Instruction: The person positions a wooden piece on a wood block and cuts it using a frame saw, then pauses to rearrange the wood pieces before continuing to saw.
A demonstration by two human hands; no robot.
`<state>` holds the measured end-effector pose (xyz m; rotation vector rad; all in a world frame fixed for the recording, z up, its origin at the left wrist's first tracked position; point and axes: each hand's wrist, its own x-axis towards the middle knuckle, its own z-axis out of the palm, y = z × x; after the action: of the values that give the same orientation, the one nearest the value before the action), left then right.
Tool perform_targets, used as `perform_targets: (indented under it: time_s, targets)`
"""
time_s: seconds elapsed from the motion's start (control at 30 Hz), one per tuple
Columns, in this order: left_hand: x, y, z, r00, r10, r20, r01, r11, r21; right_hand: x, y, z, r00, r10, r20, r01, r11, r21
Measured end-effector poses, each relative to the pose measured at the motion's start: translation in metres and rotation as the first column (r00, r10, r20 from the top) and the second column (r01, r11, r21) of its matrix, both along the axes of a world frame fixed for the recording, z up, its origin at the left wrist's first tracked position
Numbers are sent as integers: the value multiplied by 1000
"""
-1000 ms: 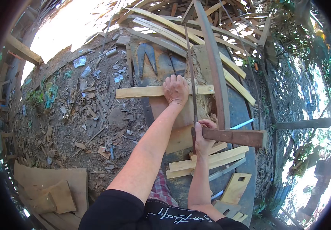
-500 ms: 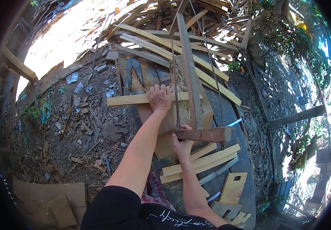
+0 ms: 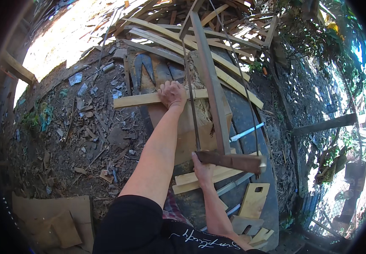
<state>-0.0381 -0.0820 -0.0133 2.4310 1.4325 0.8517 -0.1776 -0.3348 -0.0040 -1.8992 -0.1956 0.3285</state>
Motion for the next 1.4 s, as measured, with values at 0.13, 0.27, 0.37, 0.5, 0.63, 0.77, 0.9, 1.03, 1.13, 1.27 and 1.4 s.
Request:
perform_targets:
  time_s: [0.13, 0.27, 0.37, 0.5, 0.63, 0.77, 0.9, 1.03, 1.13, 1.27, 1.4]
  targets:
    - [-3, -1, 1, 999, -19, 31, 18, 999, 32, -59, -62, 12, 967, 172, 186, -110, 946, -305]
    - [-10, -2, 2, 990, -135, 49, 134, 991, 20, -53, -56, 0, 969, 130, 211, -72, 962, -262]
    - [-12, -4, 2, 986, -148, 74, 147, 989, 26, -13, -27, -11, 937, 171, 304, -37, 916, -400]
    - [-10, -5, 6, 995, -62, 76, 59, 997, 46, -1, -15, -5, 986, 64, -152, -110, 942, -317]
    - [-8, -6, 7, 995, -34, 94, 37, 999, -25, -46, -48, 20, 943, 143, 301, -45, 950, -310]
    - [-12, -6, 2, 987, -114, 116, 117, 993, -18, -68, -64, 30, 986, 150, 67, -117, 927, -357]
    - [-14, -4, 0, 974, -181, 134, 179, 983, 26, -13, -5, -6, 983, 69, 172, -28, 972, -232]
    - [-12, -5, 5, 987, -116, 112, 112, 993, 34, 1, 8, -17, 986, 68, 153, -47, 989, -141]
    - [-11, -6, 7, 991, -90, 98, 91, 996, -8, -45, -42, 5, 878, 254, 406, -128, 941, -312]
    - [-13, -5, 4, 986, -126, 113, 130, 991, -30, -79, -76, 20, 980, 158, 120, -112, 940, -323]
    - [-15, -4, 1, 969, -199, 145, 204, 979, -15, -28, -22, -7, 980, 166, 113, -132, 956, -261]
